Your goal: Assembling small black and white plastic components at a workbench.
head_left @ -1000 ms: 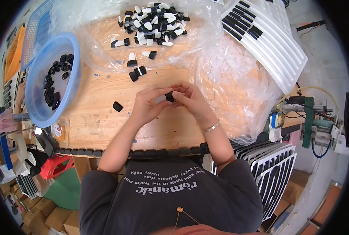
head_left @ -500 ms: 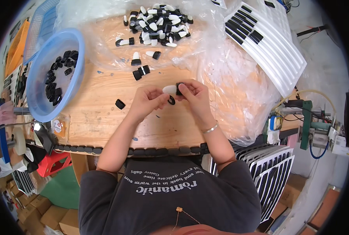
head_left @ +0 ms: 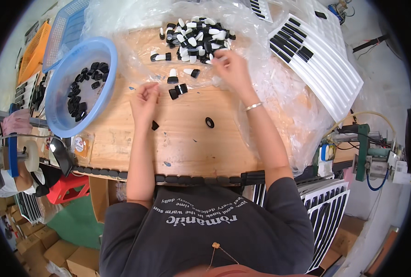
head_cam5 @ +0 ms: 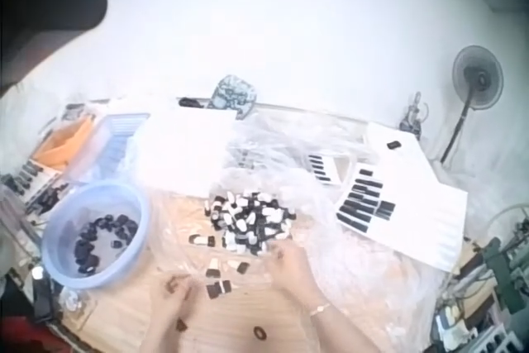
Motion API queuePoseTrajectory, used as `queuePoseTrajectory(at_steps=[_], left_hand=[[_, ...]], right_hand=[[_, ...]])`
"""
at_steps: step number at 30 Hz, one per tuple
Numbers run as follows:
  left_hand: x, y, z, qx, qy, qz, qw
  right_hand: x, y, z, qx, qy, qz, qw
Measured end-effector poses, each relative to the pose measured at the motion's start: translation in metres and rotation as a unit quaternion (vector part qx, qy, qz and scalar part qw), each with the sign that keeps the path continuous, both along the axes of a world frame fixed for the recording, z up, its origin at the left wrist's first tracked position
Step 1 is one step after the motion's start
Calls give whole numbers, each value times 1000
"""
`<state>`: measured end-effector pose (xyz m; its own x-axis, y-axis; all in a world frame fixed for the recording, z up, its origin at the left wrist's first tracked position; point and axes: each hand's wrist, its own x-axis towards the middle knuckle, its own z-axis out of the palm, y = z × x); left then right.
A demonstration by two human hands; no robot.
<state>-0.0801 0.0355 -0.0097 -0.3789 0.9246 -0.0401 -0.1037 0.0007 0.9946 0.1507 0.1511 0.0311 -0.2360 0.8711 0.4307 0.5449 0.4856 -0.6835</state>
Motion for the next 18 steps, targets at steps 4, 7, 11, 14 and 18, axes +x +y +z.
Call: queuePoseTrajectory(at_steps=[4,7,11,14,18], left_hand=[[-27,-19,19,14,183,17,983],[-40,-53,21,-16,377,-69,924],[-26,-84,20,-41,380,-165,909],[-15,-85,8,-49,368,-176,912],[1,-83,6,3,373,-216,902]], right_hand=[[-19,-22,-25,-21,-103,167,980],[-28,-33,-31,-26,-77,213,974],[-50,-38,-38,42,-123,258,957],[-68,-40,-47,80,-182,268,943],[-71,-47,-50,122,-276,261,917]])
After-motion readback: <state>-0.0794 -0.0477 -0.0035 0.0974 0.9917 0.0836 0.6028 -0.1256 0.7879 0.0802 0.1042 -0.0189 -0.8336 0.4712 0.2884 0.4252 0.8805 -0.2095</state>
